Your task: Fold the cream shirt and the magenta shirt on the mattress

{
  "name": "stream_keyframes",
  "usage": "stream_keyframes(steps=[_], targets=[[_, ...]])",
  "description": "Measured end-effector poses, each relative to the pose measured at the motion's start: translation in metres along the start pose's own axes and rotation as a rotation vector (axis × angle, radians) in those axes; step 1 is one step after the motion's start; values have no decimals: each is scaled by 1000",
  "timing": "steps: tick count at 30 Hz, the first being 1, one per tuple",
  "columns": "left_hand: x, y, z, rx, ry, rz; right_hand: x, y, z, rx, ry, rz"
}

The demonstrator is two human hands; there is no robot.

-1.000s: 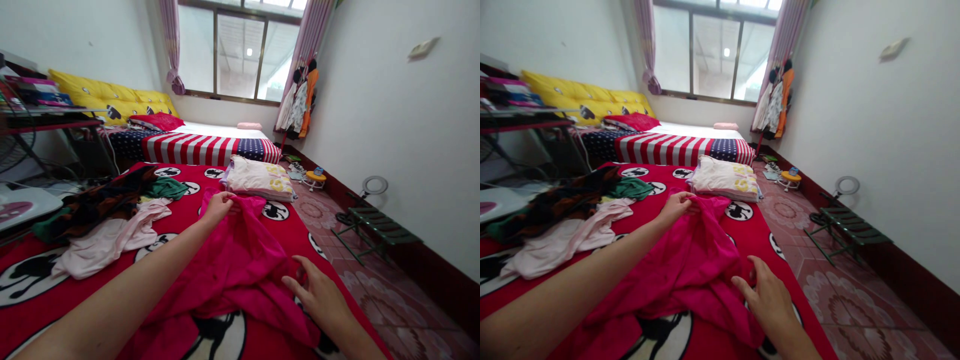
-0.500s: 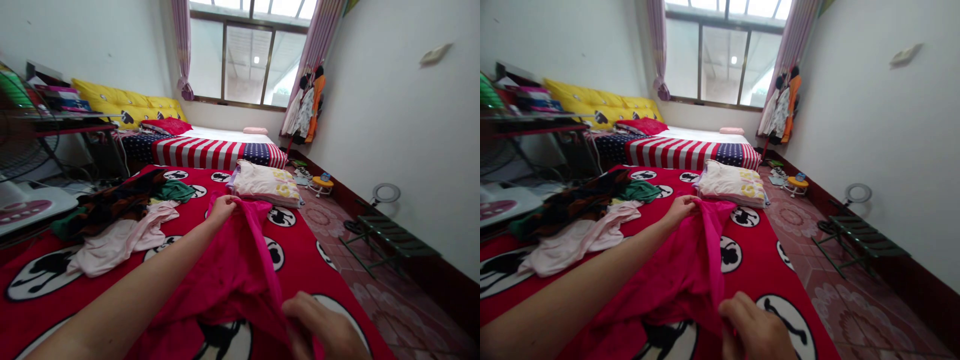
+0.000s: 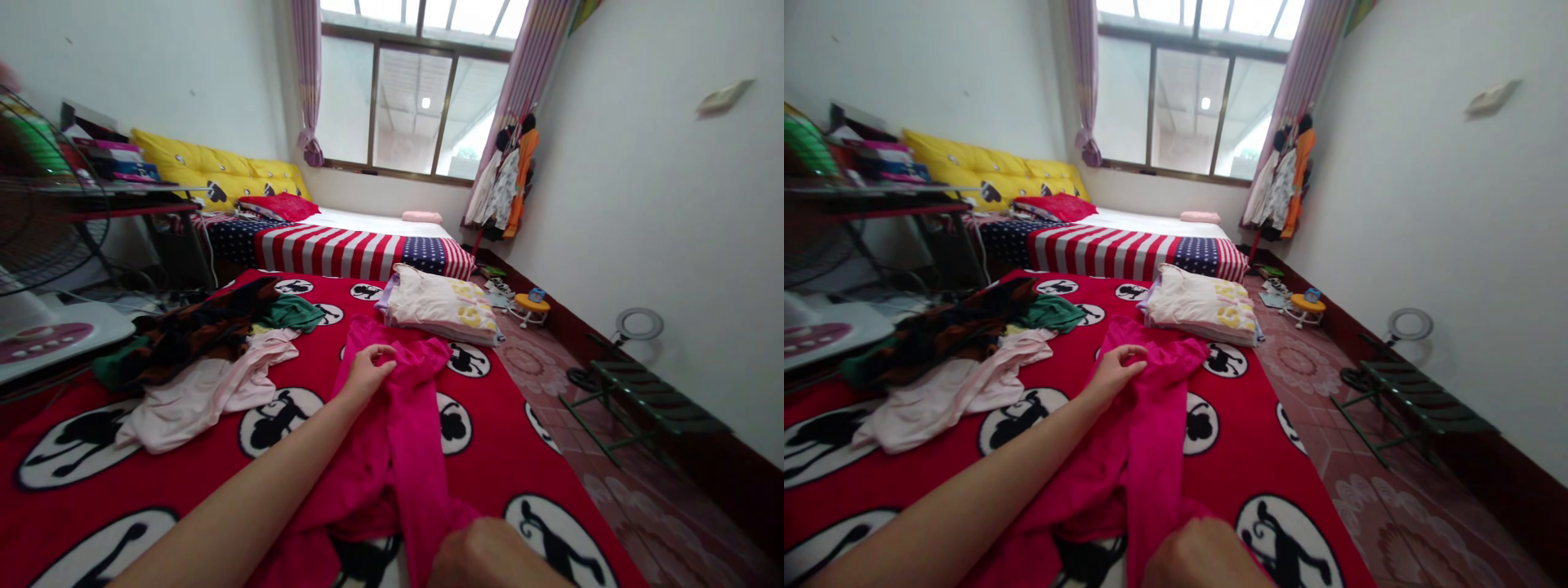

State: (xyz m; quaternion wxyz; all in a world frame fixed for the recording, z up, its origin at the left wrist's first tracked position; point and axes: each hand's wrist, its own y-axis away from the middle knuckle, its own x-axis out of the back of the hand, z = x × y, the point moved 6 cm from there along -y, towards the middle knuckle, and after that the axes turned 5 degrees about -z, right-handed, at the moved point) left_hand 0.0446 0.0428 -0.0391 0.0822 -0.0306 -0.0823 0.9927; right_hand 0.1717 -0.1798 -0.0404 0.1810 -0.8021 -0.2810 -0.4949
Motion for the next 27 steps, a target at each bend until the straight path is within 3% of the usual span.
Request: stream_keyframes(steps=[3,6,9,12,19,24,27], targets=[[-4,6,-5,-45,-70,-47,55,-25,40,-176,-187,138],[-7,8,-5,-94,-215,-102,97,-52,105,-410,-344,438],[-10,8,-4,-115,-276,-165,109,-75,163,-554,-379,586],[-12,9,-4,-106,-213,-203,109,-93,198,-609,-372,607],[-17,15,4,-259,-252,-220,121,-119,209,-528,-222,606],[-18,9,-9,-139,-276,-183,135,-128,202,-440,-185,642],[-16,6,-7,-196,-291,-142,139,-135,196,-408,-234,626]])
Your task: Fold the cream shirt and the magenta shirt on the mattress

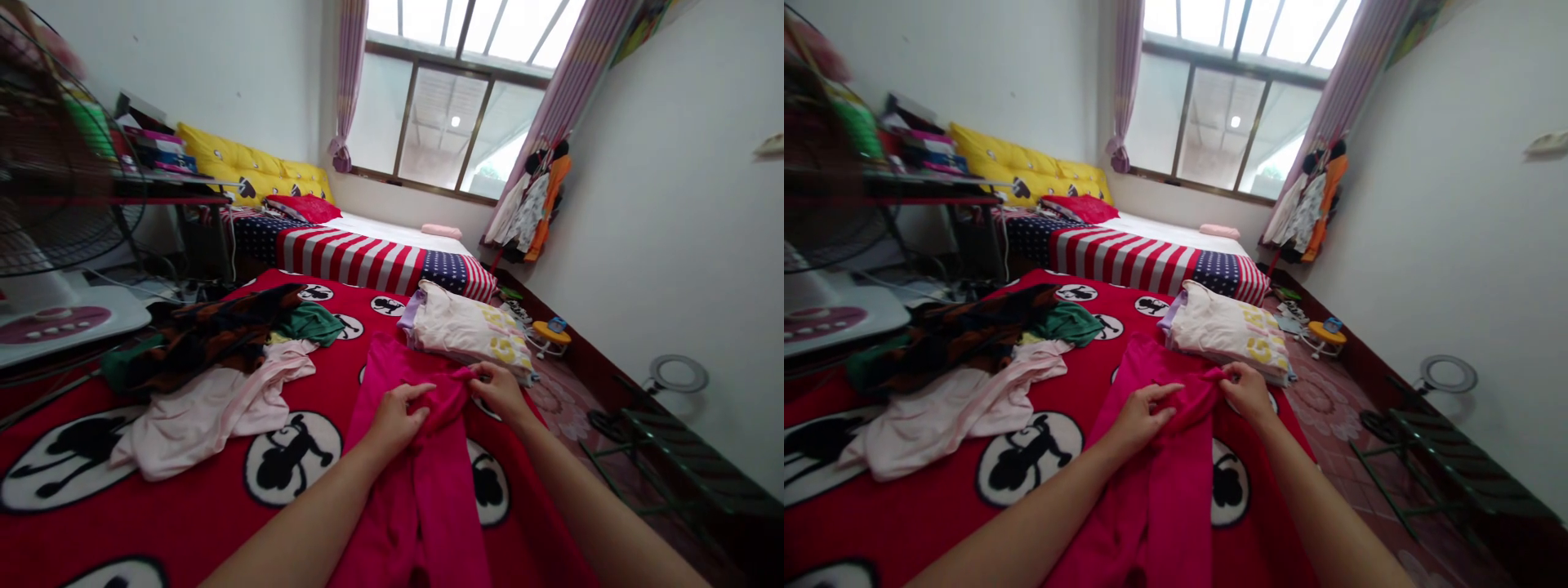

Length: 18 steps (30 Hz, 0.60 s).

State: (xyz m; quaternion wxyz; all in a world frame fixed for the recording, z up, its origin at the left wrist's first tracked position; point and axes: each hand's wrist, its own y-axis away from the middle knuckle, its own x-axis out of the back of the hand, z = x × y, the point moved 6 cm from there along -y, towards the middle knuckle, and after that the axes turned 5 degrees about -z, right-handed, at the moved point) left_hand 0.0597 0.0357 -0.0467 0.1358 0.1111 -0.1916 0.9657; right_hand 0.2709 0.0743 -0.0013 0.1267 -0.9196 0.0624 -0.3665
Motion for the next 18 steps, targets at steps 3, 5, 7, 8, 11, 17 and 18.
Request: stream_keyframes(steps=[3,5,7,8,11,17,18], targets=[[12,0,10,-130,-54,126,-8,-7,-10,4,-67,-18],[25,3,13,-143,-137,261,-14,-11,-16,20,-116,-1],[38,5,9,-81,-216,382,-19,-14,-16,32,-140,51],[42,6,6,-41,-241,419,-20,-14,-14,30,-135,87],[48,5,-7,52,-256,453,-19,-11,1,2,-59,200],[48,4,-12,65,-249,437,-19,-9,25,-35,105,202],[47,5,-11,60,-245,427,-20,-10,26,-38,117,198]])
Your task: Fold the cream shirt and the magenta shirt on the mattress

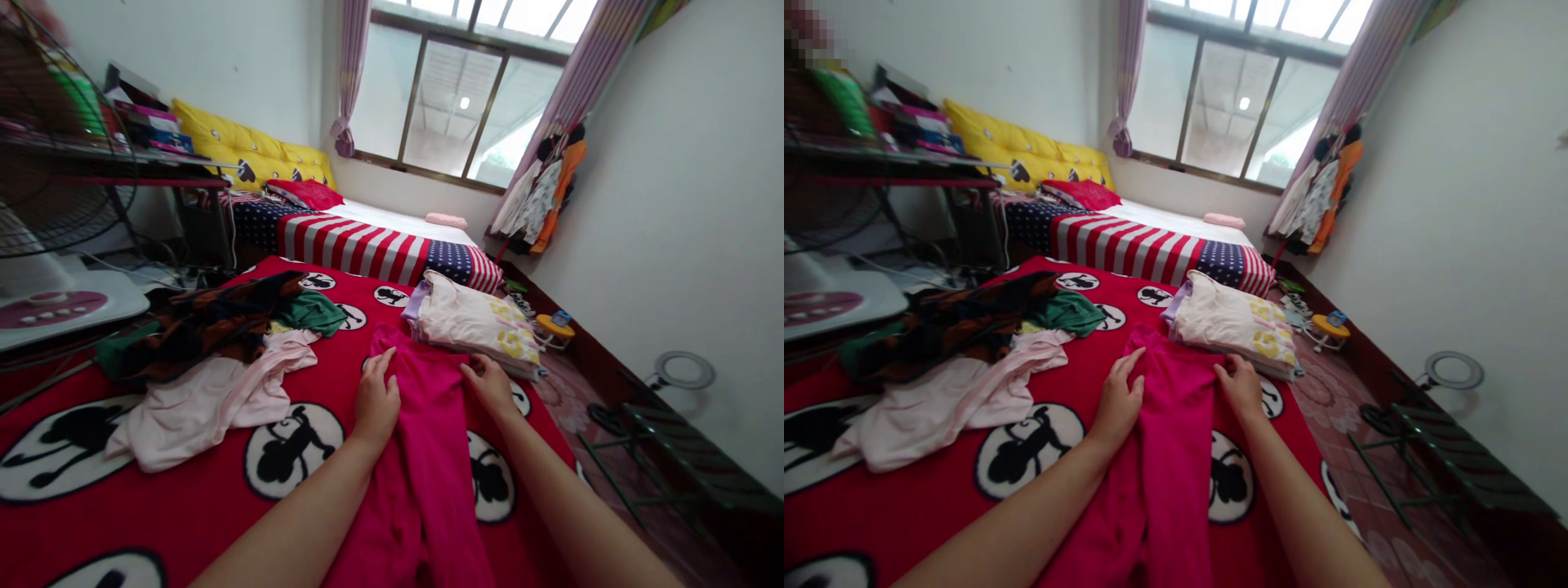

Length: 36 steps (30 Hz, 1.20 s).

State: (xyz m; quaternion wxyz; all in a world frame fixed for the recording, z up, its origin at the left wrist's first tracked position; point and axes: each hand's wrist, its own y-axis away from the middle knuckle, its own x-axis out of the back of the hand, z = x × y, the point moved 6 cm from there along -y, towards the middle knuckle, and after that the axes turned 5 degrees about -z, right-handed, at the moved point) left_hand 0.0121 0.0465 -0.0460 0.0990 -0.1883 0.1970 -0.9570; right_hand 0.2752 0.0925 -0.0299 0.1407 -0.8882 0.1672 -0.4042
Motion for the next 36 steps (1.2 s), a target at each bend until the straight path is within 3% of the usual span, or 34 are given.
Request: stream_keyframes(steps=[4,10,19,21,26,32,36], targets=[[-3,1,-2,-4,30,-52,3,-3,8,-54,23,40],[-4,0,-5,8,-54,-19,17,-4,22,-182,146,124],[-9,2,-5,56,-191,-95,21,4,3,-163,331,90],[-10,2,-2,81,-237,-133,21,15,-7,-139,352,46],[-8,2,2,101,-275,-180,6,50,-29,-43,442,-301],[-8,-1,-3,20,-229,-134,14,68,-26,-83,504,-226],[-6,-3,-7,-1,-165,-116,10,84,-27,-31,515,-300]])
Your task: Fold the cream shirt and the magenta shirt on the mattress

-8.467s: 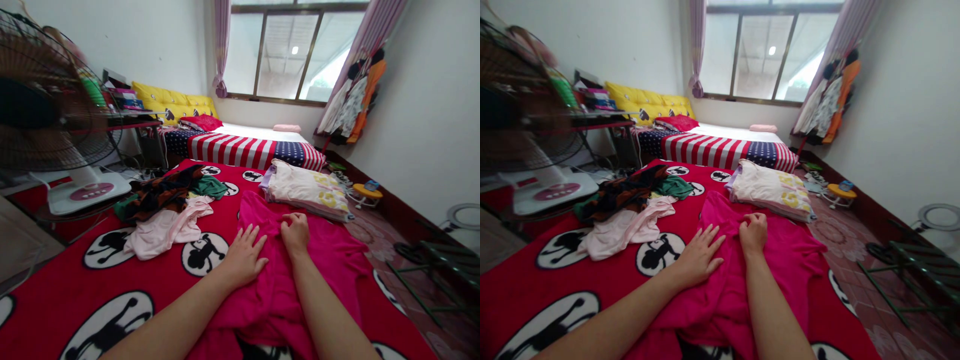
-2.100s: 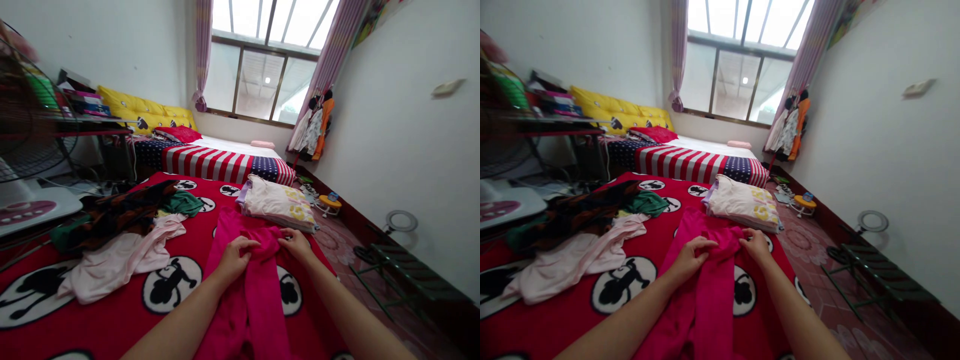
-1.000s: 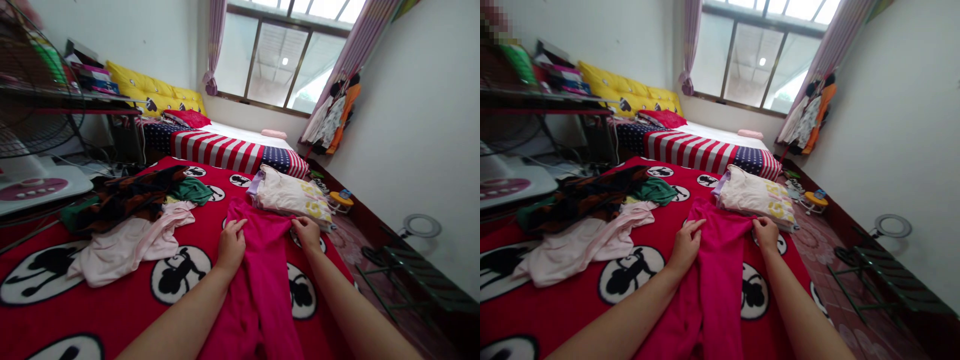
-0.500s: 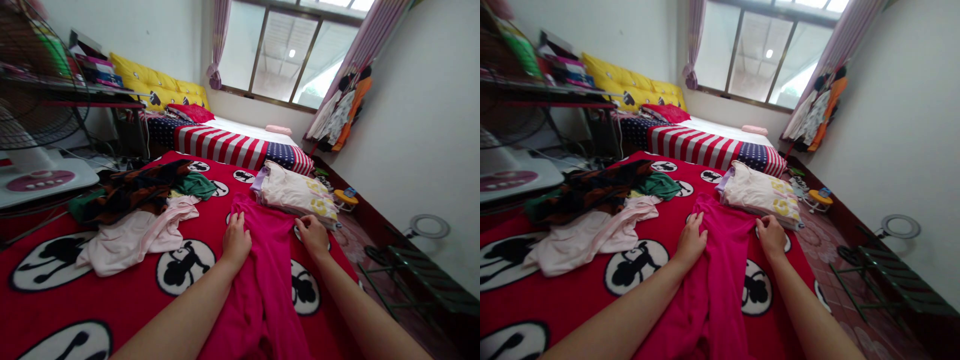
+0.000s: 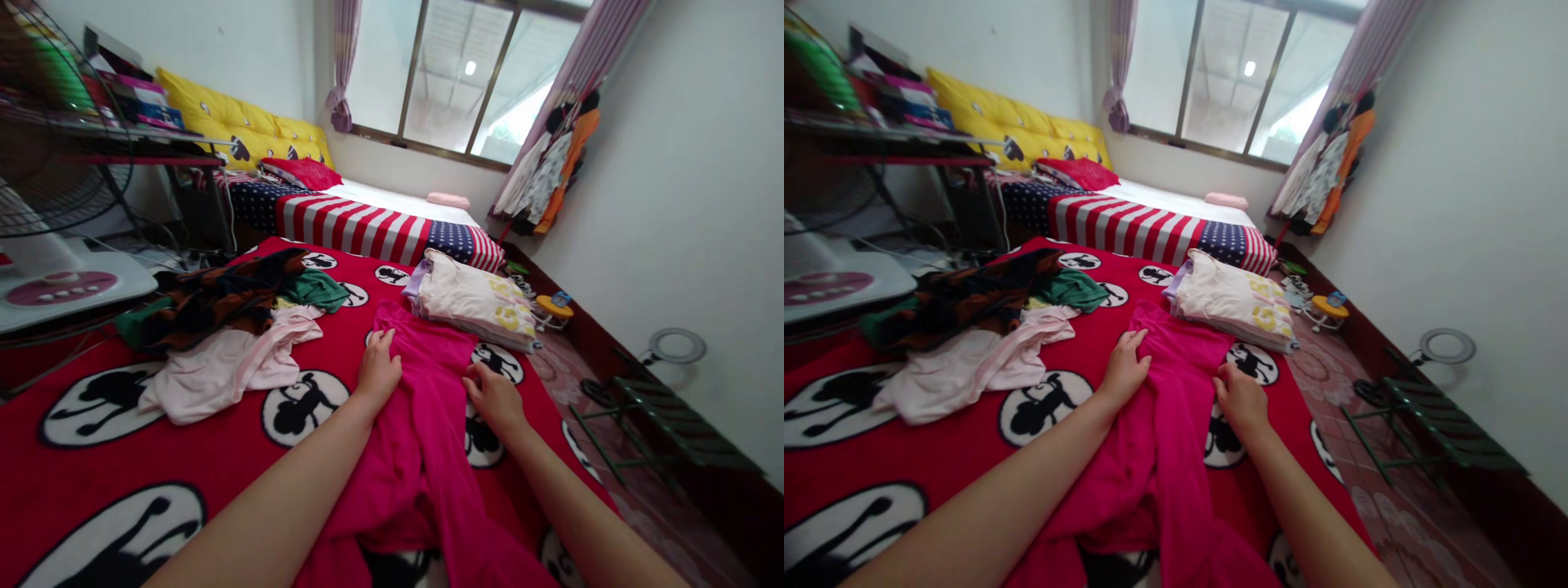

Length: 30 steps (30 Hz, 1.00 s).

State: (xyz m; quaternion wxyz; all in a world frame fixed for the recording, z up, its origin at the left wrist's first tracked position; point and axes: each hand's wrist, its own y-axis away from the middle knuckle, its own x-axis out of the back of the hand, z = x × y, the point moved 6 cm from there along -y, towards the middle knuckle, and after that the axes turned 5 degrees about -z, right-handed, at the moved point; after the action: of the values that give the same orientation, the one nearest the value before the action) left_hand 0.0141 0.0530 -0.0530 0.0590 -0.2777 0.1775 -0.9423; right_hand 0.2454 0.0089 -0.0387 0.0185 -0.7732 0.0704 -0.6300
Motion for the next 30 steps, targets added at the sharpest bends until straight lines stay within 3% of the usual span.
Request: stream_keyframes(steps=[6,11,14,17,22,24,30], targets=[[9,-3,-6,14,154,13,12,51,-15,289,-131,39],[26,4,-9,21,159,-56,17,96,-13,393,-193,-51],[50,19,-7,-87,63,-170,21,119,-10,464,-194,-44],[76,42,-4,-233,-76,-371,23,135,-8,531,-199,-37],[116,87,1,-295,-123,-675,27,152,-16,684,-234,-70],[125,102,5,-305,-138,-726,29,157,-22,728,-208,-73],[137,136,27,-427,-186,-723,39,170,-49,926,-76,-82]])
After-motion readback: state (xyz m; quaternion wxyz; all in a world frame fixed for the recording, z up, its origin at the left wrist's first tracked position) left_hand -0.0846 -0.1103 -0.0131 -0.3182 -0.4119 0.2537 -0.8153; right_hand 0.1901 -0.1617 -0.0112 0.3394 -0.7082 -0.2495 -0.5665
